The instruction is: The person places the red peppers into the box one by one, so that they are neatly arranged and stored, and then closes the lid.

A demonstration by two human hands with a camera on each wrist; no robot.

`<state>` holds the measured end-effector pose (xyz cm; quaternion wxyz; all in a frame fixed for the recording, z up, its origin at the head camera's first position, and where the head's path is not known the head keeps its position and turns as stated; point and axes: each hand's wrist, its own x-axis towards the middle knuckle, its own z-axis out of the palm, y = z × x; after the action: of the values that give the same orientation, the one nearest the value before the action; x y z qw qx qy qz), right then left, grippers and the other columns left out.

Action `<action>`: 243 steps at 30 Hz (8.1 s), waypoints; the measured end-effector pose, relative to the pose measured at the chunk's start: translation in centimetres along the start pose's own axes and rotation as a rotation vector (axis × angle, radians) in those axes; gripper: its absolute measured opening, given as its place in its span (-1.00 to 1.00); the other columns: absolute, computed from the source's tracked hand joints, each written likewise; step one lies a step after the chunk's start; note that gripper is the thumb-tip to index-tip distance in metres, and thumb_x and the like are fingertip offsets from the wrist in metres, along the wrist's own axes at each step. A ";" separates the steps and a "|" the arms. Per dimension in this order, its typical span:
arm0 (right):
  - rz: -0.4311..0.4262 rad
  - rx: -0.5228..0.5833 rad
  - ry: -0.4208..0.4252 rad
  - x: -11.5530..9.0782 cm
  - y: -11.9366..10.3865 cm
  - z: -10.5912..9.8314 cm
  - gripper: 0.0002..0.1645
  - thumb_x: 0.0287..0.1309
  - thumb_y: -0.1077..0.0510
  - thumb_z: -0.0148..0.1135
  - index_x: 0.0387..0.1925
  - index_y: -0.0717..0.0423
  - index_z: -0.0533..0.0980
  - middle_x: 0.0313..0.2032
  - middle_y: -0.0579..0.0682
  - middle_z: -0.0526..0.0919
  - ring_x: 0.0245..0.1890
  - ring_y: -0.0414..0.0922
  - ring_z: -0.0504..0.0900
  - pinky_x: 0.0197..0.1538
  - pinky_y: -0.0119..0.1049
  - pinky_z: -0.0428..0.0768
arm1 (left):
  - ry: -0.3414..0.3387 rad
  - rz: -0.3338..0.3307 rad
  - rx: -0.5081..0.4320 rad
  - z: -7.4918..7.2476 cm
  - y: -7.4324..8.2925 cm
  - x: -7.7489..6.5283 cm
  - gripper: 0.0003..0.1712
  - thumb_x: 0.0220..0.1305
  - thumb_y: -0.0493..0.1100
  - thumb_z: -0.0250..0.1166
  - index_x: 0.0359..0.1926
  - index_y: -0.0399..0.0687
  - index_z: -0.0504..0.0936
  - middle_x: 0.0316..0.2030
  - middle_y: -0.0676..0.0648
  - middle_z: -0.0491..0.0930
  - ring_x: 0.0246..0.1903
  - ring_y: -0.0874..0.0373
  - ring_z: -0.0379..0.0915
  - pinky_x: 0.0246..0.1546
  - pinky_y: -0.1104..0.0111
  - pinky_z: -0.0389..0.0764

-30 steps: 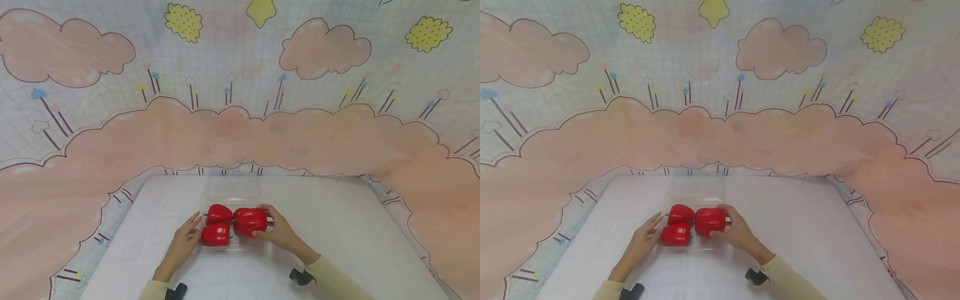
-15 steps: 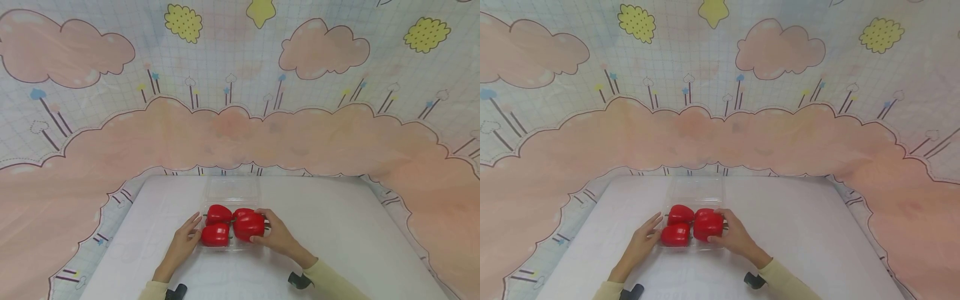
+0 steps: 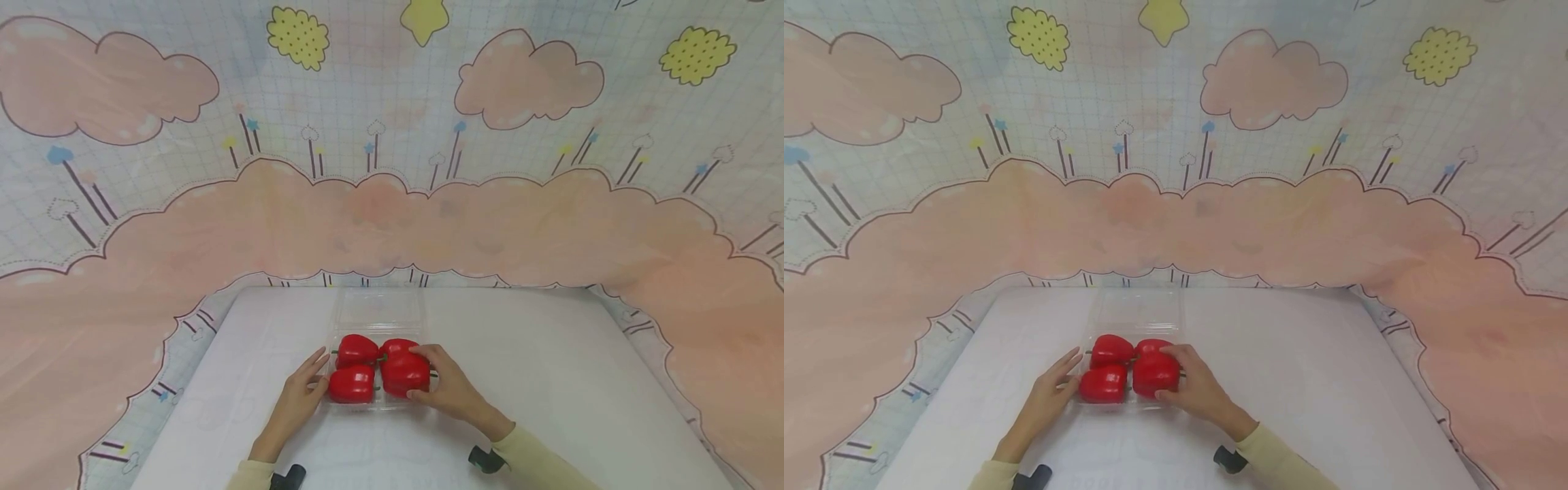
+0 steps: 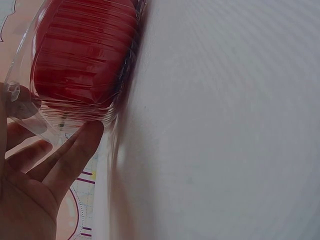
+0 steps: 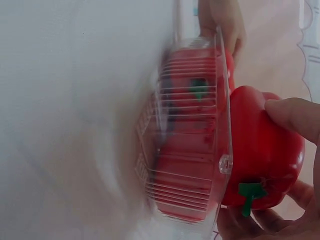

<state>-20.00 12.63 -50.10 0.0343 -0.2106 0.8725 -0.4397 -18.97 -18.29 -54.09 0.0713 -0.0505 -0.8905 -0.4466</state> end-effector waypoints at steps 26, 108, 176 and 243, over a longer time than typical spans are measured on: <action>-0.007 -0.057 0.016 0.2 0.6 1.0 -0.13 -0.07 -0.06 0.51 0.29 -0.09 0.34 0.21 -0.02 0.44 0.22 -0.02 0.47 0.07 -0.09 0.70 | 0.001 -0.002 -0.010 0.1 -0.4 -0.1 -0.44 0.33 -0.26 0.19 0.35 -0.12 0.43 0.43 -0.10 0.31 0.01 -0.07 0.65 -0.11 0.29 0.74; -0.059 -0.019 0.008 0.1 -0.3 -1.1 -0.43 0.11 0.10 0.38 0.17 -0.01 0.47 0.18 -0.03 0.53 0.20 0.04 0.54 0.10 -0.01 0.68 | 0.011 0.014 0.022 0.1 0.1 -0.3 -0.45 0.34 -0.27 0.20 0.35 -0.13 0.43 0.43 -0.11 0.31 0.00 -0.06 0.66 -0.09 0.25 0.73; 0.351 0.241 0.229 10.0 4.9 -2.7 -0.36 0.28 0.10 0.21 0.36 0.04 0.30 0.25 0.21 0.47 0.18 0.13 0.55 0.17 0.03 0.63 | 0.032 0.049 0.008 0.0 -0.4 -0.6 -0.47 0.35 -0.26 0.22 0.33 -0.11 0.46 0.41 -0.10 0.34 -0.01 -0.07 0.66 -0.13 0.29 0.74; 0.286 0.547 0.195 10.3 5.9 -2.5 -0.62 0.30 0.25 0.11 0.11 0.24 0.33 0.32 0.20 0.43 0.33 0.11 0.46 0.40 0.00 0.40 | 0.005 -0.023 -0.017 0.4 0.6 -0.8 -0.48 0.36 -0.25 0.18 0.33 -0.07 0.46 0.42 -0.05 0.33 0.00 -0.03 0.66 -0.12 0.34 0.73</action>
<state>-31.96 13.48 -51.93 0.0673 -0.0257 0.7417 -0.6668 -18.13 -17.68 -54.00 0.0678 -0.0400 -0.8869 -0.4551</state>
